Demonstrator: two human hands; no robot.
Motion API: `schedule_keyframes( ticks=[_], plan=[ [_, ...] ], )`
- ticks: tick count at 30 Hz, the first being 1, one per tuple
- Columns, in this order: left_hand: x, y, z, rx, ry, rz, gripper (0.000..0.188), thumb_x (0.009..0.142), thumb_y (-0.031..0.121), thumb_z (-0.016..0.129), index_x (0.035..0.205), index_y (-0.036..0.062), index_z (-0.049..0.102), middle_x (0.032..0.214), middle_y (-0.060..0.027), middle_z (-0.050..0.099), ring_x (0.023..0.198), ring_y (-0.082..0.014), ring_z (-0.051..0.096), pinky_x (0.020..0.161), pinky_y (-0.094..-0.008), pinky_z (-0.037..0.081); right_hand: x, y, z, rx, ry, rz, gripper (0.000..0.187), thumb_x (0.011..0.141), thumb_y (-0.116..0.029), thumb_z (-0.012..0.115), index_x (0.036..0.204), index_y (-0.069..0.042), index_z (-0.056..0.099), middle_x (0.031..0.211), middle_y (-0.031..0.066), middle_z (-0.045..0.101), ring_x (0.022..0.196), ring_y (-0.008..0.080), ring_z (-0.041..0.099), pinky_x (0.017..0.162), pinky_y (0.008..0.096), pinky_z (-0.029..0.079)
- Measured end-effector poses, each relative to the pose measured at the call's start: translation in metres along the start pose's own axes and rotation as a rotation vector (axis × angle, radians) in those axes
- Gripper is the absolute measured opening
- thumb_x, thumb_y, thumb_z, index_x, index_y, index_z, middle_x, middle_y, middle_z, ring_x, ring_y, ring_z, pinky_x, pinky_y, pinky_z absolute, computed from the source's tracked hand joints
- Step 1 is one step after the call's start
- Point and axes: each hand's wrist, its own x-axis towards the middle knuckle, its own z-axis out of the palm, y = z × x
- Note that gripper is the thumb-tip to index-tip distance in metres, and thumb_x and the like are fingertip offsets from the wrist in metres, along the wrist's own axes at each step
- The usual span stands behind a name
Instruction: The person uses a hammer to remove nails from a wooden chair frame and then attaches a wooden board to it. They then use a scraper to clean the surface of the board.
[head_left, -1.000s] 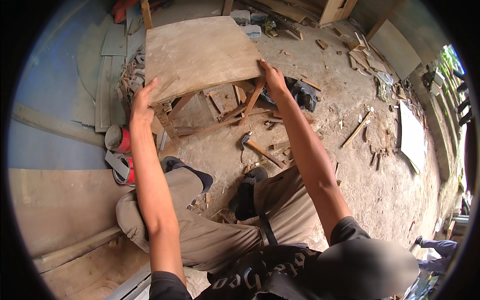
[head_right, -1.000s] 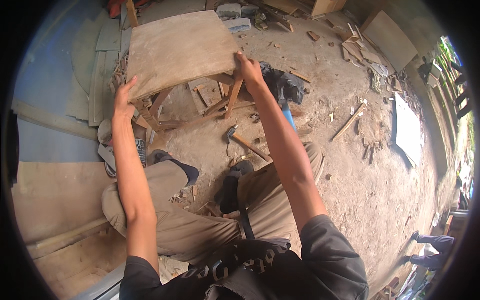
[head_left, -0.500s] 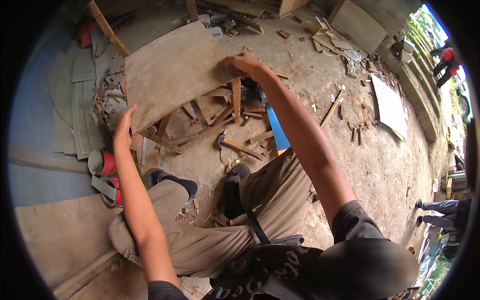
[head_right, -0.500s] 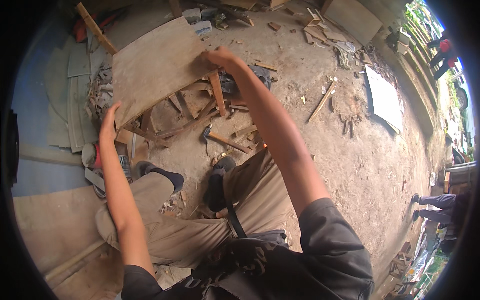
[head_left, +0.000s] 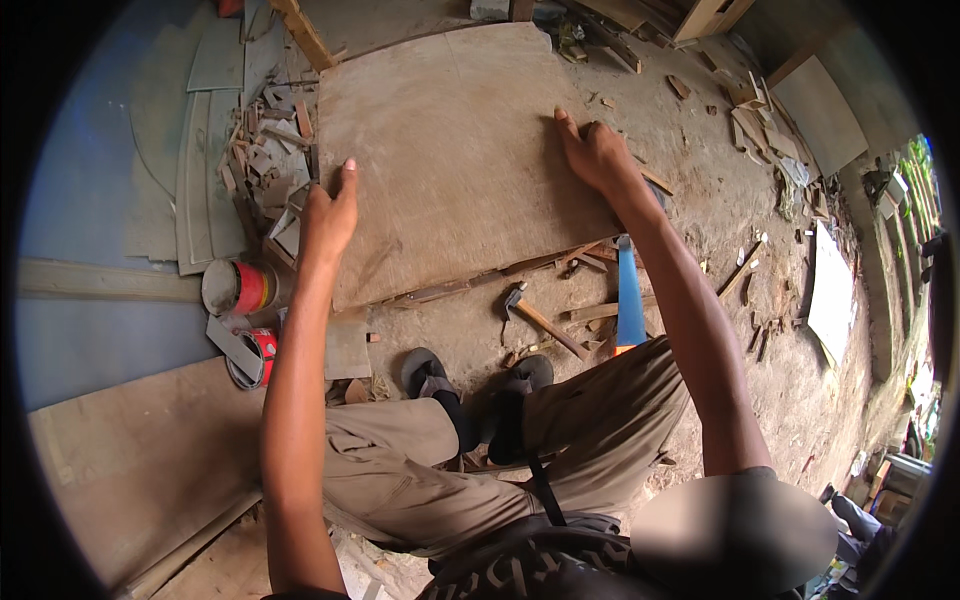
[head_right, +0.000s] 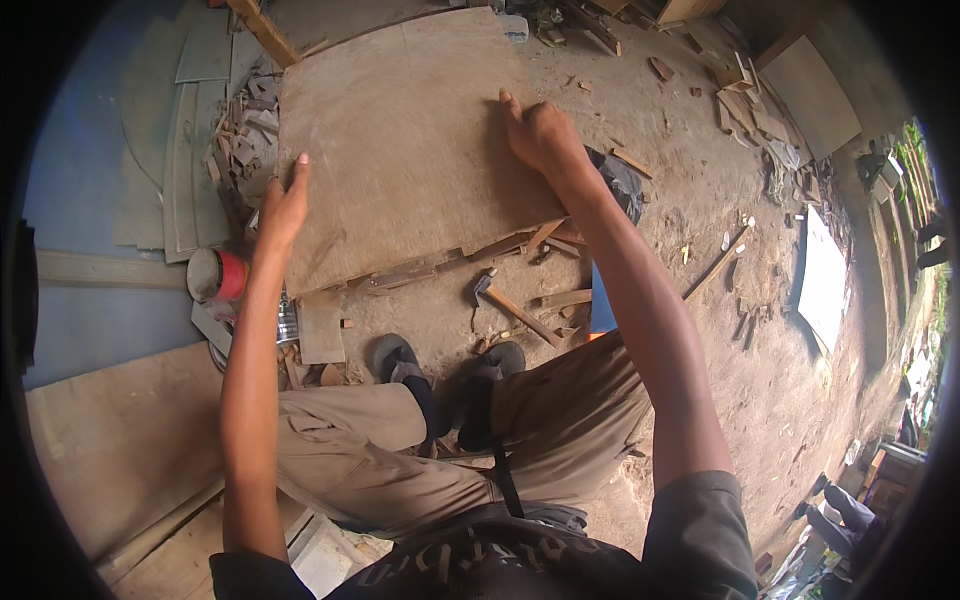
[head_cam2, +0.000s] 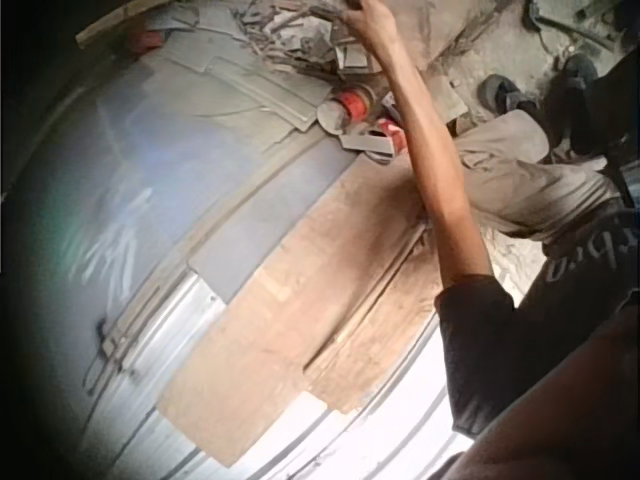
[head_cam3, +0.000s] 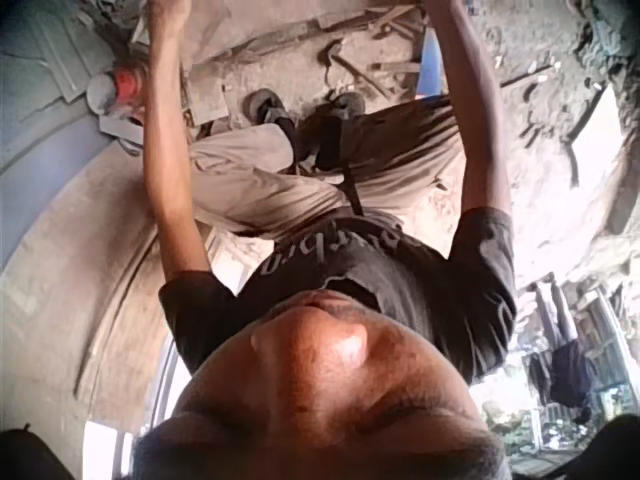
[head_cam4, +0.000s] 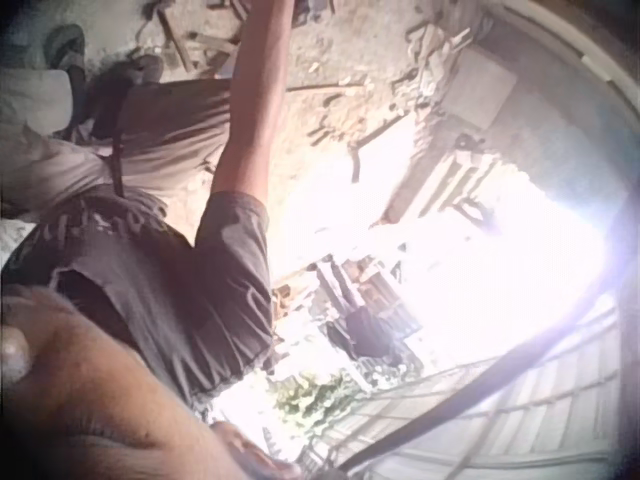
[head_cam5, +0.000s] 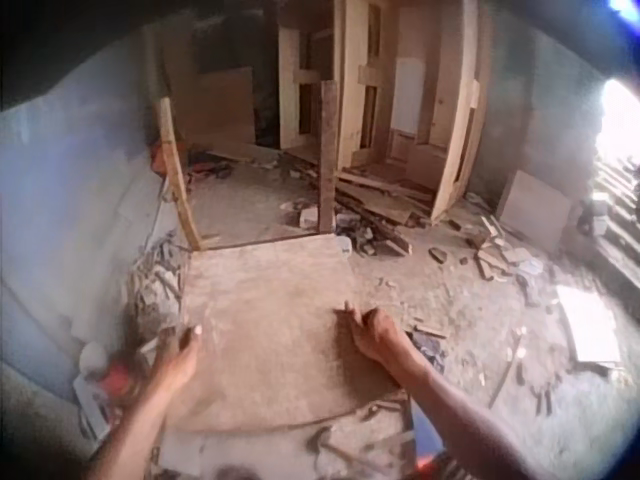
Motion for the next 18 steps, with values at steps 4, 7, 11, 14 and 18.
schedule_keyframes(
  ticks=[4,7,11,14,18],
  plan=[
    [0.001,0.001,0.0,0.029,0.01,-0.019,0.084,0.089,0.06,0.048,0.114,-0.0201,0.05,0.115,-0.0399,0.053,0.112,-0.047,0.054,0.095,-0.0433,0.043,0.004,0.0,0.001,0.017,-0.007,-0.013,0.073,0.093,-0.055,0.04,0.089,0.014,0.063,0.095,0.0393,0.059,0.102,0.0493,0.056,0.092,0.0477,0.044],
    [0.01,0.0,0.001,0.015,-0.01,-0.008,0.084,0.088,0.061,0.048,0.113,-0.0196,0.051,0.114,-0.0392,0.054,0.112,-0.047,0.054,0.093,-0.0439,0.044,0.007,0.0,0.004,0.007,0.051,-0.021,0.072,0.094,-0.054,0.038,0.091,0.014,0.063,0.097,0.0395,0.058,0.103,0.0497,0.056,0.093,0.0483,0.043],
    [0.008,0.004,0.005,0.059,0.017,-0.018,0.085,0.087,0.063,0.048,0.109,-0.0191,0.055,0.111,-0.0378,0.057,0.11,-0.0468,0.056,0.092,-0.0446,0.045,0.011,0.002,0.006,-0.025,0.063,0.001,0.068,0.096,-0.049,0.035,0.095,0.013,0.063,0.1,0.0398,0.057,0.105,0.0499,0.054,0.095,0.0495,0.042],
    [0.008,0.005,0.003,0.072,0.048,-0.037,0.085,0.086,0.064,0.048,0.105,-0.0187,0.058,0.11,-0.0376,0.057,0.109,-0.0465,0.056,0.091,-0.0444,0.045,0.006,-0.001,0.009,-0.021,0.098,0.019,0.065,0.097,-0.046,0.033,0.098,0.012,0.063,0.102,0.0391,0.057,0.107,0.0499,0.054,0.097,0.0501,0.041],
    [0.017,-0.003,0.004,0.043,-0.002,-0.036,0.086,0.083,0.066,0.05,0.103,-0.0174,0.06,0.11,-0.0377,0.057,0.109,-0.0457,0.056,0.091,-0.044,0.045,0.011,0.001,0.008,0.005,0.076,-0.007,0.062,0.097,-0.043,0.032,0.101,0.011,0.063,0.108,0.0373,0.057,0.111,0.0491,0.052,0.1,0.0488,0.04]
  ],
)
